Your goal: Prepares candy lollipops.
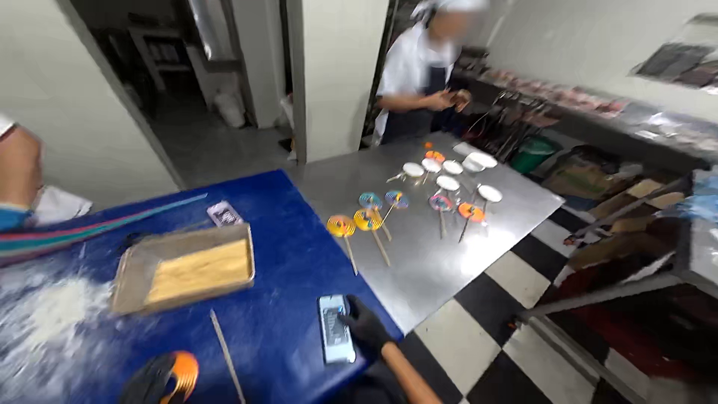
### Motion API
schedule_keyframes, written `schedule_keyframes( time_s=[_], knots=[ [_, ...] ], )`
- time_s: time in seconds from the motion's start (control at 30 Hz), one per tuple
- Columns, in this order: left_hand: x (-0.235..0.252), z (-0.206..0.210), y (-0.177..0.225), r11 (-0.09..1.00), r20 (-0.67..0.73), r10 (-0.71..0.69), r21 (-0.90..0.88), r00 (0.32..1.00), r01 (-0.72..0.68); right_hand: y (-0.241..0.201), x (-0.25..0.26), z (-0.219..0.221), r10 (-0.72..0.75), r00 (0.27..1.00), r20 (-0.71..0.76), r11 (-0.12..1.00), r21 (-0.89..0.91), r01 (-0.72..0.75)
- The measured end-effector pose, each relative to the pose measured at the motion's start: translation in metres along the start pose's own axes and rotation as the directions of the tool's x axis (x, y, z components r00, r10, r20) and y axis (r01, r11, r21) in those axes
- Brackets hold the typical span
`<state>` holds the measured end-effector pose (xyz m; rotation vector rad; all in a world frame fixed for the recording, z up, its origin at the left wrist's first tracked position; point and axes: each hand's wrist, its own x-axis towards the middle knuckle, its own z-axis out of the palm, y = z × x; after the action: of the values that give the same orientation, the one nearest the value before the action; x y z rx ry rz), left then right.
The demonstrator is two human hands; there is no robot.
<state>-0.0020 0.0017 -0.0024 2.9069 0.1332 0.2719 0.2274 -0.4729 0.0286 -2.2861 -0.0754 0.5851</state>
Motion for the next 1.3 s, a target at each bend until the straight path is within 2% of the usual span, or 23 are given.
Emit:
schedule_keyframes(
  time_s=[0.07, 0.1, 0.13, 0.2, 0.3, 0.4, 0.5, 0.57, 0.7, 0.9, 1.1, 1.3],
  knots=[
    [-0.008, 0.037, -0.032, 1.000, -0.101, 0.015, 0.027, 0.995, -0.012, 0.001, 0.001, 0.001, 0.016, 0.999, 0.034, 0.999, -0.045, -0.014],
    [-0.009, 0.041, -0.035, 0.998, -0.095, -0.011, 0.060, 0.995, 0.017, 0.001, 0.001, 0.003, 0.011, 0.999, 0.034, 0.998, -0.070, -0.009],
    [-0.007, 0.029, -0.026, 0.994, -0.009, -0.050, 0.097, 0.999, 0.050, -0.001, 0.001, 0.003, 0.011, 0.999, 0.033, 0.995, -0.095, -0.008],
    [-0.001, 0.021, -0.010, 0.999, -0.097, -0.045, -0.008, 0.994, 0.045, -0.005, 0.000, 0.003, 0.021, 1.000, 0.020, 0.989, -0.145, -0.018],
    [0.005, 0.000, 0.012, 0.996, -0.036, -0.086, -0.017, 0.996, 0.086, -0.006, 0.002, 0.007, 0.031, 0.999, -0.015, 0.978, -0.207, -0.033],
    [0.000, 0.020, -0.006, 1.000, -0.109, -0.028, 0.011, 0.994, 0.029, -0.002, 0.004, 0.004, 0.019, 0.999, 0.050, 0.988, -0.152, -0.012],
    [0.002, 0.016, -0.004, 0.999, -0.090, -0.031, 0.004, 0.995, 0.031, 0.004, -0.001, 0.002, -0.057, 0.989, 0.135, 0.995, -0.068, 0.067],
    [0.002, 0.014, -0.003, 0.999, -0.086, -0.037, -0.003, 0.996, 0.037, 0.004, -0.010, 0.002, -0.079, 0.981, 0.178, 0.991, -0.091, 0.096],
    [0.004, 0.013, -0.002, 0.999, -0.074, -0.042, -0.002, 0.996, 0.042, 0.003, -0.019, 0.005, -0.083, 0.981, 0.178, 0.981, -0.157, 0.112],
    [0.002, 0.016, -0.006, 0.999, -0.053, -0.049, -0.002, 0.997, 0.049, 0.008, -0.013, -0.004, -0.085, 0.972, 0.218, 0.995, -0.028, 0.093],
    [0.004, 0.017, -0.006, 0.999, -0.053, -0.038, 0.013, 0.998, 0.039, 0.011, -0.008, 0.000, -0.069, 0.988, 0.135, 0.997, 0.043, 0.064],
    [0.003, 0.020, -0.010, 0.999, -0.047, -0.042, 0.013, 0.998, 0.043, -0.010, -0.003, 0.006, 0.121, 0.990, -0.067, 0.993, 0.010, -0.121]
  ],
)
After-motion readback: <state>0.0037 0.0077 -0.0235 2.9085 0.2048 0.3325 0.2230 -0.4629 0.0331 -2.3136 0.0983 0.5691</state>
